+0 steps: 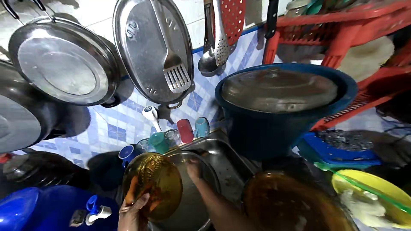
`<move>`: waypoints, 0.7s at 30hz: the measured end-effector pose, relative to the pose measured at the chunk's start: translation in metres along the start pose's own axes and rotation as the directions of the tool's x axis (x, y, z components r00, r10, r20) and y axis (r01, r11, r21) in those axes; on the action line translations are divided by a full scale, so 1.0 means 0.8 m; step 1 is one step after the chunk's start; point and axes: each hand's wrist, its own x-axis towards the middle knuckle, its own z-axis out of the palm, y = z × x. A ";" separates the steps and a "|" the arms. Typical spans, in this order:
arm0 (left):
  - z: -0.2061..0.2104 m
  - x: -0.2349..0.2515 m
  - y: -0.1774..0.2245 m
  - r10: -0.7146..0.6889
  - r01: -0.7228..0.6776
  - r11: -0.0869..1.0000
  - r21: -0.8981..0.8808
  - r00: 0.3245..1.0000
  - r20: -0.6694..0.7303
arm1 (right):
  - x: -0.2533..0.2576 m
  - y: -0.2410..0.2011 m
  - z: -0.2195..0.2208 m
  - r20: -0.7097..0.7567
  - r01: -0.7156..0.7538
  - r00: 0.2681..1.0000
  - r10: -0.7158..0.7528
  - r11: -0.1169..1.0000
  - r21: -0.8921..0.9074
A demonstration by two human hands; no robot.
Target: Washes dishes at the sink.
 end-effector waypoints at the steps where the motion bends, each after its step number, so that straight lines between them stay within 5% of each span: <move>1: 0.002 0.002 -0.002 0.006 -0.006 1.000 0.007 0.999 -0.051 | 0.000 0.032 0.008 -0.111 -0.056 0.992 0.062 0.996 0.062; 3: 0.008 0.003 -0.006 -0.017 0.023 0.999 0.043 0.990 -0.137 | -0.008 0.083 0.032 -0.118 -0.158 0.968 0.220 0.907 0.391; 4: 0.011 0.005 -0.007 -0.037 0.047 0.998 0.052 0.984 -0.175 | -0.016 0.090 0.043 -0.004 -0.187 0.968 0.249 0.738 0.649; 6: 0.016 0.012 -0.013 -0.081 0.095 0.994 0.049 0.969 -0.235 | -0.037 0.072 0.058 0.287 -0.288 0.956 0.053 0.333 0.898; 7: 0.015 0.018 -0.016 -0.100 0.115 0.992 0.046 0.963 -0.249 | -0.052 0.044 0.062 0.369 -0.336 0.926 -0.076 0.277 0.900; 9: 0.010 0.028 -0.020 -0.128 0.145 0.988 0.060 0.966 -0.226 | -0.096 -0.015 0.065 0.386 -0.194 0.858 -0.339 0.482 0.854; 11: 0.011 0.032 -0.017 -0.111 0.127 0.988 0.082 0.978 -0.176 | -0.134 -0.064 0.066 0.369 0.266 0.729 -0.576 0.736 0.623; 12: 0.014 0.029 -0.011 -0.090 0.105 0.989 0.105 0.987 -0.135 | -0.139 -0.078 0.073 0.346 0.504 0.641 -0.685 0.716 0.482; 14: 0.014 0.017 0.002 -0.047 0.053 0.993 0.109 0.997 -0.056 | -0.129 -0.095 0.074 0.310 0.702 0.562 -0.767 0.641 0.311; 17: 0.021 -0.007 0.025 0.033 -0.034 0.991 0.126 0.999 0.010 | -0.088 -0.107 0.046 0.269 0.575 0.754 -0.600 0.800 0.173; 19: 0.029 -0.021 0.030 0.142 -0.149 0.973 0.178 0.989 0.049 | -0.070 -0.096 0.032 0.262 0.279 0.903 -0.340 0.929 0.243; 21: 0.038 -0.028 0.030 0.258 -0.271 0.939 0.213 0.962 0.087 | -0.075 -0.076 0.029 0.327 -0.078 0.941 -0.088 0.883 0.464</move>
